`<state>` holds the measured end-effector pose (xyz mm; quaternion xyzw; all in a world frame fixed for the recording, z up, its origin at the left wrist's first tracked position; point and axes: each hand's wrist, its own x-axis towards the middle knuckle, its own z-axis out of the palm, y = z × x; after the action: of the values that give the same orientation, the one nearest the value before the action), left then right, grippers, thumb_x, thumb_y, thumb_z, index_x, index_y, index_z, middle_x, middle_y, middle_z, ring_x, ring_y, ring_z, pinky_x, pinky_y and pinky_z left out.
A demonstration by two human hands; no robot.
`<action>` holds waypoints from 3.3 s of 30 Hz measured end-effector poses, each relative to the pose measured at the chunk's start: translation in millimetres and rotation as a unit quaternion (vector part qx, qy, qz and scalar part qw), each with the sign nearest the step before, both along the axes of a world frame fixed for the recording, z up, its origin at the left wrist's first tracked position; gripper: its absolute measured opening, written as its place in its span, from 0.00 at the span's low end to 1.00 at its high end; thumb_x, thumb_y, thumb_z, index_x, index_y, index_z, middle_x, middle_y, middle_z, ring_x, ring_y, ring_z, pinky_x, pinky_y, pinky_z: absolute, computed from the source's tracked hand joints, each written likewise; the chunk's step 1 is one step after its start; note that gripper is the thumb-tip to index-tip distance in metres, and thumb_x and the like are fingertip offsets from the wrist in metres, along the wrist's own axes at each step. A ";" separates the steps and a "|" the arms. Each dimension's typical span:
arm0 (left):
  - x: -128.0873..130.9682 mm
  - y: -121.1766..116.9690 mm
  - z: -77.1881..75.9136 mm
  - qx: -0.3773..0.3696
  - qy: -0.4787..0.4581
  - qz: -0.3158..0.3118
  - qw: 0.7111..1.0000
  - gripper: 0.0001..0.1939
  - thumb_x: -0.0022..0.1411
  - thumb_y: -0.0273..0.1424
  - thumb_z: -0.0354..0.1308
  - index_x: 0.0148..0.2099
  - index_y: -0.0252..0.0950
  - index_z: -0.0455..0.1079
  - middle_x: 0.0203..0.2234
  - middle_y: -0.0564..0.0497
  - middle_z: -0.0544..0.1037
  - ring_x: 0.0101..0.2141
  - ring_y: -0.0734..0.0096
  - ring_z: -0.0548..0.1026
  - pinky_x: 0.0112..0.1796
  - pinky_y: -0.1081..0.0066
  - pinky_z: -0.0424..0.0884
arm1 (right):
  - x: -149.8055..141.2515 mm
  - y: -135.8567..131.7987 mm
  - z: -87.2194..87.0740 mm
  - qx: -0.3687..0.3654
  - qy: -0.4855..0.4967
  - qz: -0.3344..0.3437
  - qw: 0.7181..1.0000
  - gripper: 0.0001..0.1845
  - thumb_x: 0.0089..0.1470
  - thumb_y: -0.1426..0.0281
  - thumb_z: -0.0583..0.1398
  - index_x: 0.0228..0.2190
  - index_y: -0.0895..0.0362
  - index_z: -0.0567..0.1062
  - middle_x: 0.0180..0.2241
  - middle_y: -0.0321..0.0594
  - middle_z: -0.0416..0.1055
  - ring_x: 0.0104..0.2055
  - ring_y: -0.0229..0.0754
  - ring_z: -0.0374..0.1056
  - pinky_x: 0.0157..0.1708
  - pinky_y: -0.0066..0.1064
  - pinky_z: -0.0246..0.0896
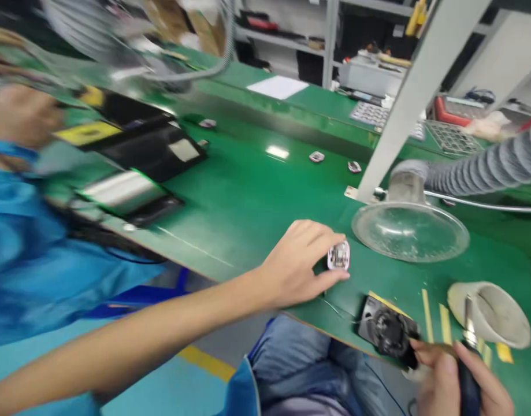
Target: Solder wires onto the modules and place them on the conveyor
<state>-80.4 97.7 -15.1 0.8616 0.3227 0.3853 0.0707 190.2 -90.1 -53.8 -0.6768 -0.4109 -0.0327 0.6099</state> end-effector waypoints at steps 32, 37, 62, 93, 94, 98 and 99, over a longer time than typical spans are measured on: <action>79.9 -85.7 -15.2 -0.081 -0.126 -0.131 0.980 0.20 0.80 0.23 0.61 0.70 0.31 0.74 0.55 0.38 0.86 0.56 0.52 0.84 0.61 0.50 0.80 | 65.0 -24.6 11.0 -0.117 -0.180 -0.144 0.966 0.32 0.73 0.52 0.70 0.67 0.59 0.82 0.60 0.57 0.84 0.53 0.56 0.86 0.56 0.44 0.83; 65.1 -94.4 -15.3 -0.045 -0.135 -0.074 0.987 0.19 0.77 0.17 0.62 0.66 0.32 0.77 0.54 0.40 0.87 0.57 0.54 0.85 0.64 0.52 0.79 | 44.8 -20.0 18.2 -0.047 -0.073 -0.083 0.993 0.36 0.68 0.55 0.75 0.69 0.59 0.79 0.44 0.48 0.88 0.39 0.49 0.86 0.43 0.37 0.83; 50.5 -107.8 -15.3 -0.056 -0.143 -0.043 0.987 0.16 0.71 0.10 0.63 0.52 0.33 0.80 0.37 0.49 0.80 0.36 0.67 0.77 0.44 0.60 0.80 | 3.7 -3.0 9.1 0.039 -0.007 0.200 0.979 0.21 0.77 0.55 0.68 0.61 0.54 0.80 0.43 0.45 0.81 0.44 0.54 0.83 0.41 0.48 0.85; 61.9 -103.5 -15.9 -0.061 -0.133 -0.034 0.989 0.15 0.72 0.15 0.62 0.52 0.39 0.78 0.36 0.50 0.83 0.34 0.67 0.79 0.42 0.61 0.82 | -1.8 -8.9 17.3 0.006 0.022 0.223 0.974 0.12 0.76 0.58 0.67 0.49 0.54 0.81 0.37 0.40 0.78 0.42 0.53 0.83 0.46 0.60 0.90; 62.0 -103.5 -16.1 -0.061 -0.135 -0.035 0.988 0.15 0.72 0.15 0.62 0.52 0.38 0.78 0.36 0.50 0.83 0.34 0.67 0.79 0.43 0.61 0.81 | -2.5 -7.6 17.2 0.016 0.025 0.226 0.974 0.12 0.76 0.58 0.67 0.49 0.54 0.81 0.37 0.40 0.78 0.41 0.53 0.83 0.46 0.58 0.90; 63.0 -103.0 -17.2 -0.054 -0.139 -0.036 0.988 0.14 0.72 0.15 0.62 0.52 0.37 0.78 0.36 0.50 0.83 0.35 0.67 0.79 0.43 0.62 0.81 | -3.5 -3.5 15.3 0.070 0.033 0.226 0.971 0.11 0.76 0.61 0.66 0.50 0.56 0.81 0.36 0.40 0.77 0.40 0.50 0.82 0.44 0.53 0.89; 63.4 -102.8 -17.4 -0.052 -0.140 -0.035 0.988 0.14 0.72 0.15 0.62 0.52 0.37 0.78 0.36 0.50 0.83 0.35 0.67 0.79 0.43 0.62 0.81 | -2.7 -4.0 14.8 0.068 0.034 0.231 0.970 0.11 0.76 0.62 0.66 0.51 0.56 0.81 0.37 0.40 0.77 0.41 0.51 0.82 0.44 0.53 0.89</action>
<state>-17.0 -5.1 -32.5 0.8051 0.2991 0.4820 0.1733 187.5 -94.1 -39.0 -0.5207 -0.5319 0.1046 0.6595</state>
